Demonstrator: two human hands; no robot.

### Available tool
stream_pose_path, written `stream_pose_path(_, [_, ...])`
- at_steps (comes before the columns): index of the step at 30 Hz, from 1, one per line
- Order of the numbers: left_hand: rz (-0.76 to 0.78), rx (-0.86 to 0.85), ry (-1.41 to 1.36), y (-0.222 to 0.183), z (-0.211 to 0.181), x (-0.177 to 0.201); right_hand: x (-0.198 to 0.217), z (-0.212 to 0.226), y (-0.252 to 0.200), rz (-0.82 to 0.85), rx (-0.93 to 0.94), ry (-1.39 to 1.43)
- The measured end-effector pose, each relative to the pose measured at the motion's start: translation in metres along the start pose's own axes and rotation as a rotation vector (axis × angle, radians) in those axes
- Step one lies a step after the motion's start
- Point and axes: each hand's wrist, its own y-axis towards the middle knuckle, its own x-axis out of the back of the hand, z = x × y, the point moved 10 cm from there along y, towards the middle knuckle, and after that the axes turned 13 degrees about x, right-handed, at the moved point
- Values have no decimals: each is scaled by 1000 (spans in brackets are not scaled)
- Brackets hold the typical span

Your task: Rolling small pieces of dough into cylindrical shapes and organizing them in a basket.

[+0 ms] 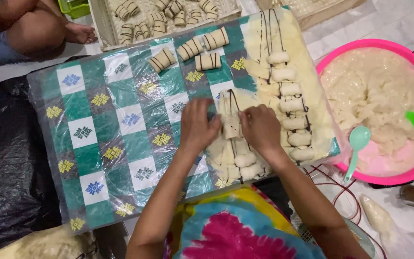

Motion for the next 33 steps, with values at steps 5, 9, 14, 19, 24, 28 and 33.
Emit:
stream_pose_path(5, [153, 85, 124, -19, 14, -26, -32, 1, 31, 146, 28, 19])
stream_pose_path(9, [131, 55, 95, -16, 15, -30, -27, 14, 35, 250, 19, 31])
stream_pose_path(14, [52, -13, 124, -11, 10, -30, -22, 22, 29, 177, 28, 50])
stream_pose_path(19, [64, 170, -10, -3, 18, -13, -15, 31, 24, 177, 21, 48])
stream_pose_path(24, [-24, 140, 102, -10, 12, -5, -24, 30, 21, 192, -40, 217])
stream_pose_path(28, [-60, 71, 122, -13, 7, -1, -40, 5, 25, 40, -109, 356])
stream_pose_path(33, [-9, 135, 130, -10, 19, -10, -67, -38, 42, -180, -116, 681])
